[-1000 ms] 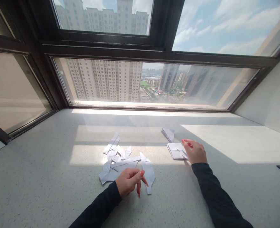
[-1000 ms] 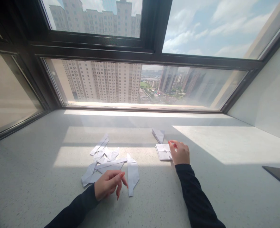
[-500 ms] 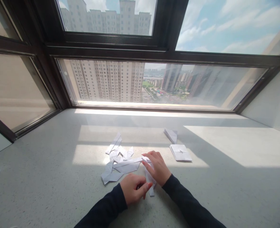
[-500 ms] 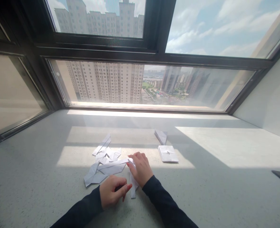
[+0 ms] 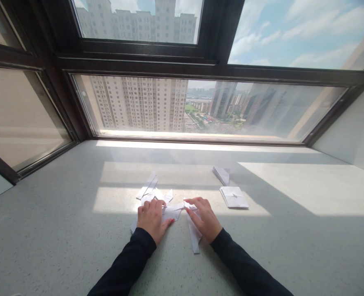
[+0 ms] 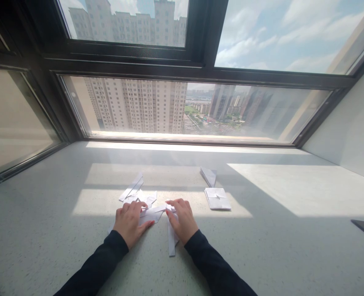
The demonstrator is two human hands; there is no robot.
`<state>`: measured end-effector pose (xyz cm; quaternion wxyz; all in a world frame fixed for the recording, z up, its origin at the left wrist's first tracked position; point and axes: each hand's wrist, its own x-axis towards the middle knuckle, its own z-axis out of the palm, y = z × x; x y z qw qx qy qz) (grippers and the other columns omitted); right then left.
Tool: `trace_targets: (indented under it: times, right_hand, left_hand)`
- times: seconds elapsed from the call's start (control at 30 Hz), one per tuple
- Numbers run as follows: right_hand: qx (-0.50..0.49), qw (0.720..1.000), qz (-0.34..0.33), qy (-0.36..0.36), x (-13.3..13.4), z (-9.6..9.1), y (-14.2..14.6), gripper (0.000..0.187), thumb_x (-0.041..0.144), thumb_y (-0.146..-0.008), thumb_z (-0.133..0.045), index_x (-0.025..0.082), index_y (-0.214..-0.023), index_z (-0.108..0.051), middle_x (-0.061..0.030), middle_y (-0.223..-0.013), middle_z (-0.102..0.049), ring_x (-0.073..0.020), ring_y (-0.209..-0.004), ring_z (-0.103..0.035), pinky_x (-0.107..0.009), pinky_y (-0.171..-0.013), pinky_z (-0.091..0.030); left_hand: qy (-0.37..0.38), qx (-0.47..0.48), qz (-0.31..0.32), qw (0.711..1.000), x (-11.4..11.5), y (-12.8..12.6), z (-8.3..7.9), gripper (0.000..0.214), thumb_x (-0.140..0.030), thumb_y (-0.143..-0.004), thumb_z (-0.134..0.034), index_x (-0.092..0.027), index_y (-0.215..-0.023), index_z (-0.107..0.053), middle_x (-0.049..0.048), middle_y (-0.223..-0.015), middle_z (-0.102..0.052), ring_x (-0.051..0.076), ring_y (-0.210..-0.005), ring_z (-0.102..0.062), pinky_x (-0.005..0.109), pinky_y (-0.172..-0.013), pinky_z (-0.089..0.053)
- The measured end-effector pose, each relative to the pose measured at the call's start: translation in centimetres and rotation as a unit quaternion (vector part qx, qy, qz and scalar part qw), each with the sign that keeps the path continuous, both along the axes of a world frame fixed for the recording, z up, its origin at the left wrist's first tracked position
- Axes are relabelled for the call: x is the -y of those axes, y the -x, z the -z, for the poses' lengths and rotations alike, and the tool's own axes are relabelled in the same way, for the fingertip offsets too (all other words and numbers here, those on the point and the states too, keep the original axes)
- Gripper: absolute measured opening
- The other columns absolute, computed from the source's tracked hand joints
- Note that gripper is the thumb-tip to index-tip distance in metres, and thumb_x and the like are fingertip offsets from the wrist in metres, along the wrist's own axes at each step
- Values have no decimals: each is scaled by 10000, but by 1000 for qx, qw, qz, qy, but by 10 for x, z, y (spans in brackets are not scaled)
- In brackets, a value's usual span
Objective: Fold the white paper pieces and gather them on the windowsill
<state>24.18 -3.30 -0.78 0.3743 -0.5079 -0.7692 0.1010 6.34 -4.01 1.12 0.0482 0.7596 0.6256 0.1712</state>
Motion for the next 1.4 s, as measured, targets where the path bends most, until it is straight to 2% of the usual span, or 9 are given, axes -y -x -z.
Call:
trace_targets:
  times: [0.17,0.3,0.47,0.63,0.8,0.93,1.07,1.27,1.4]
  right_hand:
    - [-62,998,8,11,0,-5,0,276,257,-780,-442,204,-1043,-509,-83,-916,-554,-209,-850,-496,-356,-712,-426]
    - [-122,992,-1,43,1,-9,2,416,353,-726,-529,198,-1105,-458,-90,-970,-554,-201,-850,-511,-325,-668,-450]
    - [-137,987,-33,73,2,-9,3,180,357,-730,-519,197,-733,-600,-33,-701,-611,-175,-695,-543,-296,-618,-435]
    - [-240,966,-6,95,-2,-11,-1,244,386,-757,-467,169,-736,-575,-35,-677,-597,-166,-656,-548,-277,-581,-429]
    - [-297,948,3,115,-4,-9,-1,278,426,-739,-482,162,-732,-567,-37,-659,-579,-165,-626,-535,-276,-554,-430]
    - [-304,945,1,123,-3,-7,1,284,436,-734,-484,164,-702,-558,-26,-632,-562,-162,-612,-527,-275,-551,-421]
    - [-310,942,3,126,-2,-9,2,276,430,-732,-489,162,-699,-551,-16,-619,-542,-152,-602,-515,-266,-544,-412]
    - [-336,935,3,113,-2,-12,2,262,421,-724,-499,167,-689,-549,2,-580,-515,-133,-558,-492,-248,-500,-403]
    - [-327,939,-9,109,0,-13,2,235,397,-739,-490,172,-702,-549,-11,-630,-534,-146,-615,-510,-268,-556,-419]
  left_hand:
    - [-33,45,2,998,-1,-3,-3,218,-333,-652,-580,-214,-834,-578,43,-823,-556,234,-830,-468,385,-741,-301]
    - [-78,92,45,992,0,-5,-3,102,-280,-705,-533,-215,-755,-594,38,-802,-559,213,-820,-461,381,-755,-299]
    - [-118,126,85,981,0,-1,-7,170,-307,-740,-483,-228,-829,-605,42,-859,-568,209,-846,-466,368,-768,-321]
    - [-132,94,-23,987,-27,29,-5,265,-311,-770,-411,-208,-962,-561,66,-1002,-573,228,-926,-479,366,-784,-354]
    - [-97,5,-148,984,-56,55,19,340,-303,-775,-393,-166,-1054,-530,127,-1090,-555,263,-1058,-441,402,-849,-337]
    - [-102,-3,-143,984,-60,56,31,331,-344,-742,-452,-173,-998,-572,139,-1135,-527,290,-1111,-393,436,-895,-294]
    - [-83,130,-96,983,-59,56,27,237,-280,-671,-541,-198,-881,-613,106,-1096,-562,295,-1095,-412,437,-900,-294]
    - [-67,245,-111,961,-61,61,14,181,-276,-700,-492,-205,-838,-586,32,-764,-655,187,-716,-609,308,-646,-473]
    - [-103,379,-90,915,-53,57,1,306,-354,-718,-476,-157,-940,-550,47,-829,-631,168,-774,-599,294,-698,-488]
